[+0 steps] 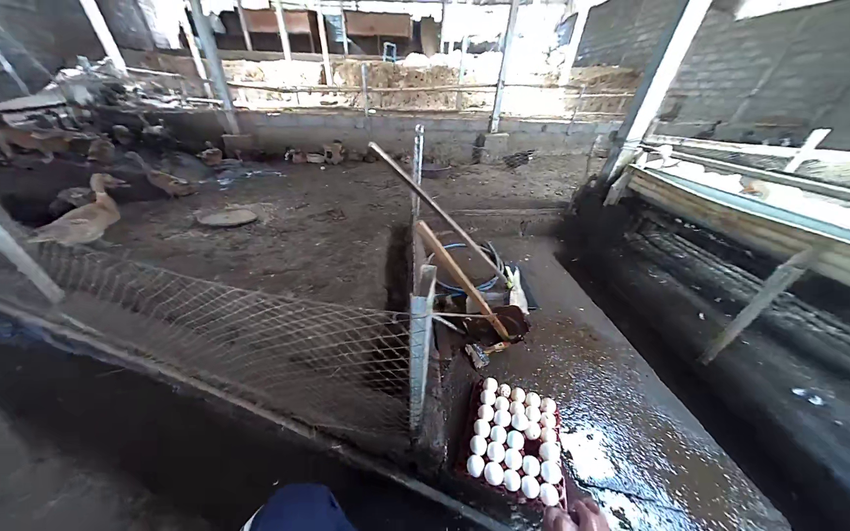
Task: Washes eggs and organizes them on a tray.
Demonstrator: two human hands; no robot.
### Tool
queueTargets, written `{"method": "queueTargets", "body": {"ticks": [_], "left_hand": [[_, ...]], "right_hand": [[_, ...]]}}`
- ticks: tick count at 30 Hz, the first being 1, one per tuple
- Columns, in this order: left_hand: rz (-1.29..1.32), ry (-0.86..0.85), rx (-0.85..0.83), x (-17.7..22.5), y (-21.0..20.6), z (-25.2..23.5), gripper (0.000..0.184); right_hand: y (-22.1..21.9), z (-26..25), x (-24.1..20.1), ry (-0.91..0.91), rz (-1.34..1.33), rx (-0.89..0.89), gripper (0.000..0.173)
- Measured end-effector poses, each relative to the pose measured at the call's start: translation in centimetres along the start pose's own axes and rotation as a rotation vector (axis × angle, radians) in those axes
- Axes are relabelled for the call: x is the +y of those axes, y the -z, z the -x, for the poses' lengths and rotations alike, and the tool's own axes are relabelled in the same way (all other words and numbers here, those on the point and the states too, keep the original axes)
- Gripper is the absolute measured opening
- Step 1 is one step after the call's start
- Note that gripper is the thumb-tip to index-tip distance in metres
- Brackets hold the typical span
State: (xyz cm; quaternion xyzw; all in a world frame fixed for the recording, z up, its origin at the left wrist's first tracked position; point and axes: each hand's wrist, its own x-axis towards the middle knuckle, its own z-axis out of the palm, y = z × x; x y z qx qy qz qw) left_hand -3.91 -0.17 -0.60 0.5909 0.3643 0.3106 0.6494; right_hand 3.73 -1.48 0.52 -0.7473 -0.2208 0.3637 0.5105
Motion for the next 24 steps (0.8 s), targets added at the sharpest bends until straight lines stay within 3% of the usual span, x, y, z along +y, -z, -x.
{"method": "queueTargets", "body": {"ticks": [2, 4, 6, 8, 11, 15, 18, 20, 22, 24], "left_hand": [[0.007, 0.001, 0.107, -2.3, -0.9, -1.4, 0.045], [-0.006, 0.013, 0.098, -3.3, -0.8, -1.5, 0.042], [-0.02, 0.059, 0.062, -1.8, -0.8, -0.4, 0.045], [-0.025, 0.071, 0.108, -0.6, -1.0, -0.4, 0.044], [-0.029, 0.07, 0.085, -0.4, -0.6, -0.4, 0.043], [-0.084, 0.129, 0.028, 0.6, -0.6, -0.4, 0.049], [-0.097, 0.024, 0.062, -2.6, -0.7, -1.1, 0.041], [-0.034, 0.174, -0.063, -0.5, -0.1, -0.1, 0.052], [0.015, 0.269, -0.075, 1.1, -0.7, 0.1, 0.049], [0.092, 0.27, -0.068, 1.1, -0.9, 0.1, 0.042]], "right_hand": [[-0.6, 0.8, -2.4, -0.087, 0.031, -0.022, 0.041], [-0.7, 1.8, -1.8, 0.001, 0.004, -0.043, 0.044], [-0.1, 0.9, 0.1, 0.071, 0.008, 0.024, 0.046], [-0.2, 0.7, 0.2, 0.005, -0.074, 0.066, 0.045], [-0.1, 2.3, -0.4, 0.107, -0.011, 0.021, 0.047], [0.5, 0.7, -0.7, -0.096, -0.057, 0.034, 0.043], [0.2, 2.7, -0.2, 0.043, -0.036, 0.022, 0.045], [1.2, 0.7, -0.1, -0.092, -0.143, 0.021, 0.043], [2.0, -1.4, -0.6, -0.329, -0.286, 0.015, 0.038], [2.3, -1.0, -0.5, -0.331, -0.297, 0.05, 0.04]]}}
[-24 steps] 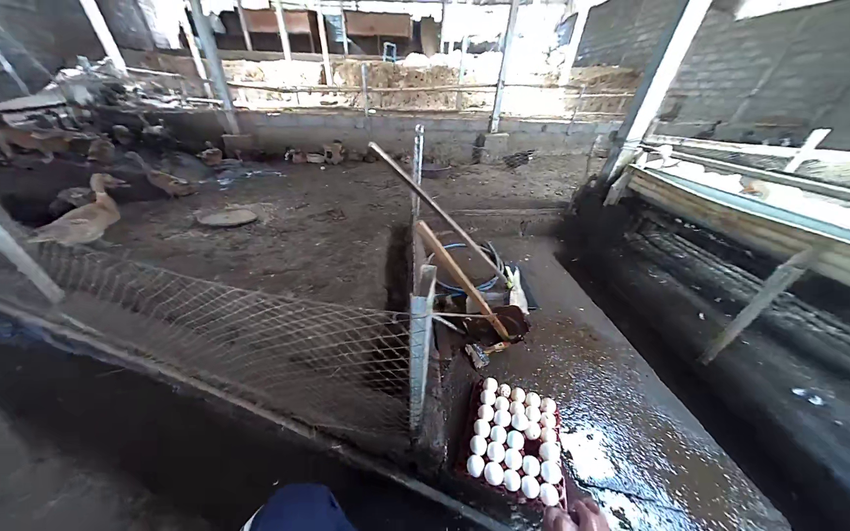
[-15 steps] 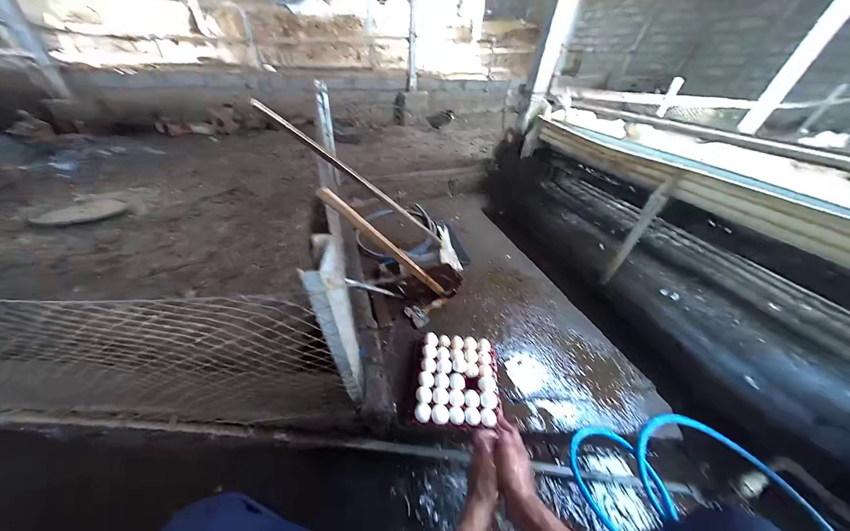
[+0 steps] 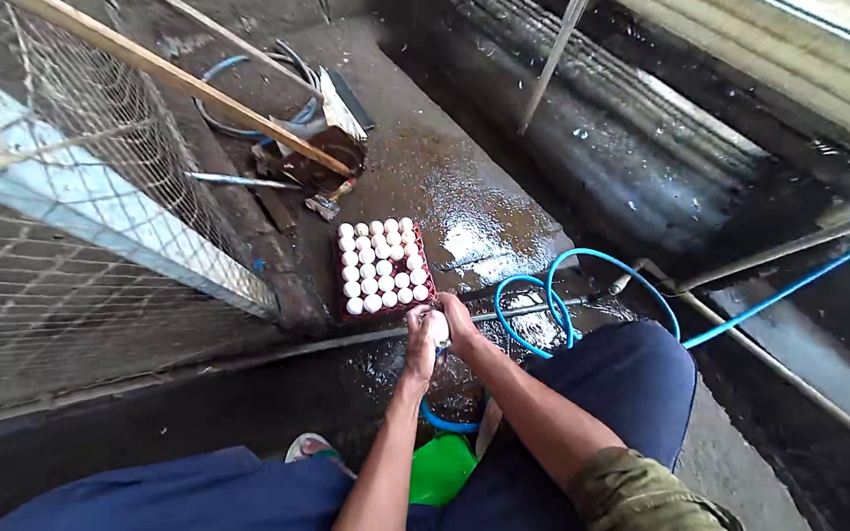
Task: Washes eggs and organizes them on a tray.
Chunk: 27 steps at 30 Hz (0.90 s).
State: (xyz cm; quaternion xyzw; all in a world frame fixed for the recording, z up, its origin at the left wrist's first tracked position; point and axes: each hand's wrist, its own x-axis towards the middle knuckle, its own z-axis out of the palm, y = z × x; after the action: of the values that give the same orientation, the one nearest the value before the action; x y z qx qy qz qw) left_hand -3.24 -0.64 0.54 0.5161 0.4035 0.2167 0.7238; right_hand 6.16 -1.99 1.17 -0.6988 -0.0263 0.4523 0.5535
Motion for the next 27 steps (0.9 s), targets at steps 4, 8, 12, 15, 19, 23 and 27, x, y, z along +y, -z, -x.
{"method": "queueTargets", "body": {"ticks": [4, 8, 12, 15, 19, 23, 27], "left_hand": [[-0.012, -0.08, 0.006, 0.4, 0.4, -0.4, 0.049], [-0.14, -0.029, 0.073, 0.4, -0.2, -0.3, 0.049], [-0.12, -0.022, 0.009, 0.4, 0.4, 0.3, 0.047], [-0.125, -0.043, 0.03, 0.8, 0.0, 0.0, 0.047], [-0.075, 0.022, -0.022, 0.5, 0.9, 0.5, 0.046], [0.034, 0.207, -0.134, 0.9, 1.1, 0.0, 0.04], [-0.054, 0.028, -0.012, 1.1, 1.4, -0.6, 0.044]], "right_hand": [[-0.7, 2.3, 1.3, 0.43, 0.201, 0.056, 0.045], [-0.8, 2.0, 1.0, 0.312, 0.151, 0.098, 0.042], [-0.7, 2.3, 1.7, 0.406, 0.172, 0.071, 0.045], [-0.7, 2.0, 0.9, 0.317, 0.138, 0.103, 0.044], [-0.6, 2.0, 1.8, 0.338, 0.108, 0.058, 0.046], [0.2, -0.5, 0.0, -0.086, -0.172, 0.005, 0.034], [-0.7, 2.3, 1.4, 0.312, 0.115, 0.027, 0.044]]}}
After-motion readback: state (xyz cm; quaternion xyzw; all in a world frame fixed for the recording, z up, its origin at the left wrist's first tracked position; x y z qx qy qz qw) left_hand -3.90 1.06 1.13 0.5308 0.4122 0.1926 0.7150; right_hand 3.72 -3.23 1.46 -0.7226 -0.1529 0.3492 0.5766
